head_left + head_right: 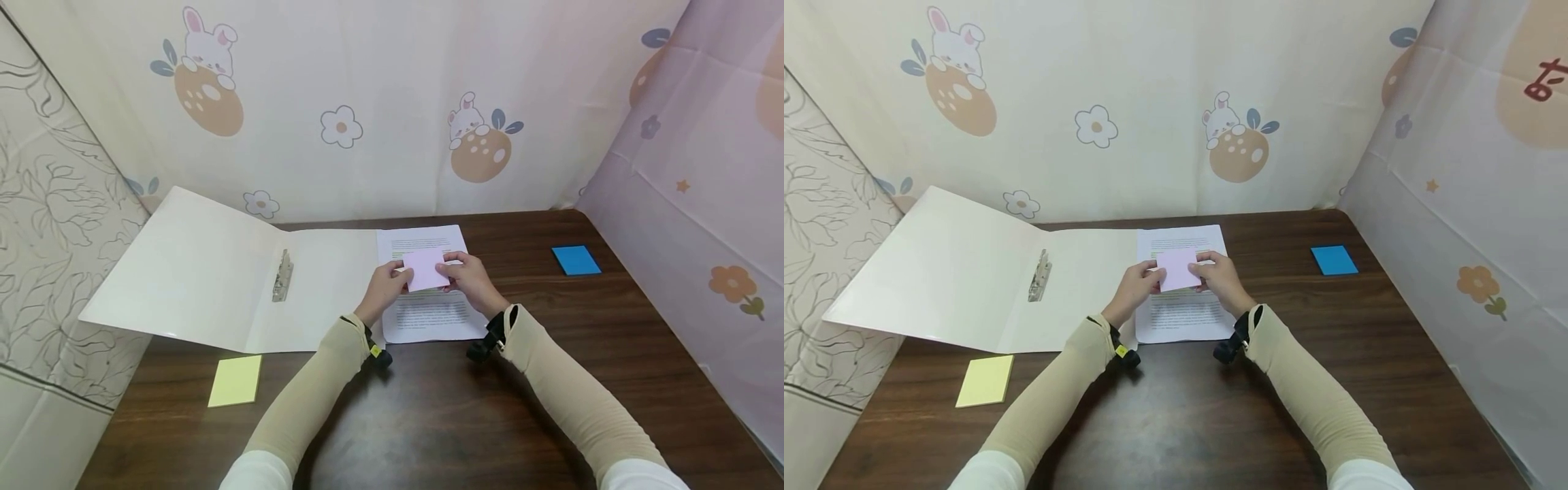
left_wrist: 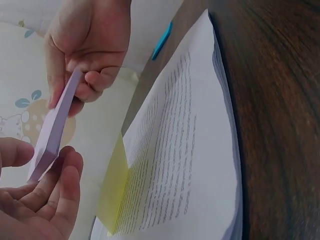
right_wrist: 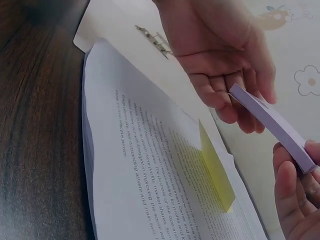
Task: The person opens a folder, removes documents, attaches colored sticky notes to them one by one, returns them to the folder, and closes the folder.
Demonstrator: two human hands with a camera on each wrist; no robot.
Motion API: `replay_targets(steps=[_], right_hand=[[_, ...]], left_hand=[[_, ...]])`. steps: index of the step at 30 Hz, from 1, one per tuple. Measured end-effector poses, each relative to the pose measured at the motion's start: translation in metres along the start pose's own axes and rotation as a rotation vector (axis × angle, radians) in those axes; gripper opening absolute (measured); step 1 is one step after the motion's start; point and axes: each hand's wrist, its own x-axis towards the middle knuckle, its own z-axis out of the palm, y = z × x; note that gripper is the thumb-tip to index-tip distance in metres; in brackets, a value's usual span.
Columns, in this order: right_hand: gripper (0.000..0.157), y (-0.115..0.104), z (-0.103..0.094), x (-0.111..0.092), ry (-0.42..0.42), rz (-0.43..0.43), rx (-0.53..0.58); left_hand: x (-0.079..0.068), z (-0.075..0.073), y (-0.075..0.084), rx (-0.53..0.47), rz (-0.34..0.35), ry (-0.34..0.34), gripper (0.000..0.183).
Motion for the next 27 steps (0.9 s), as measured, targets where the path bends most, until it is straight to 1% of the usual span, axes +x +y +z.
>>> replay_targets(steps=[3, 5, 7, 10, 12, 15, 18, 23, 27], right_hand=[[0.036, 0.002, 0.002, 0.0, 0.009, -0.03, -0.025], [0.042, 0.003, 0.003, 0.001, 0.022, -0.06, -0.069], [0.051, 0.004, 0.005, 0.001, 0.037, -0.092, -0.12], [0.061, 0.005, 0.007, 0.001, 0.033, -0.161, -0.243], [0.063, 0.005, 0.008, 0.0, 0.014, -0.218, -0.322], [0.061, 0.005, 0.009, -0.002, -0.022, -0.299, -0.439], [0.061, 0.005, 0.01, -0.003, -0.047, -0.355, -0.534], [0.069, 0.006, 0.012, -0.003, -0.098, -0.416, -0.631], [0.079, 0.008, 0.013, -0.003, -0.152, -0.424, -0.663]], left_hand=[[-0.001, 0.001, 0.001, -0.03, -0.006, 0.002, 0.049], [-0.001, 0.002, 0.001, -0.046, -0.008, 0.006, 0.048], [-0.001, 0.002, 0.002, -0.058, -0.006, 0.011, 0.047], [-0.001, 0.003, 0.003, -0.072, -0.005, 0.015, 0.046], [-0.002, 0.003, 0.003, -0.076, -0.009, 0.014, 0.046], [-0.002, 0.003, 0.003, -0.074, -0.014, 0.011, 0.045], [-0.002, 0.002, 0.003, -0.066, -0.012, 0.01, 0.044], [-0.002, 0.001, 0.001, -0.055, -0.009, 0.012, 0.043], [-0.001, 0.001, -0.001, -0.066, -0.01, 0.007, 0.043]])
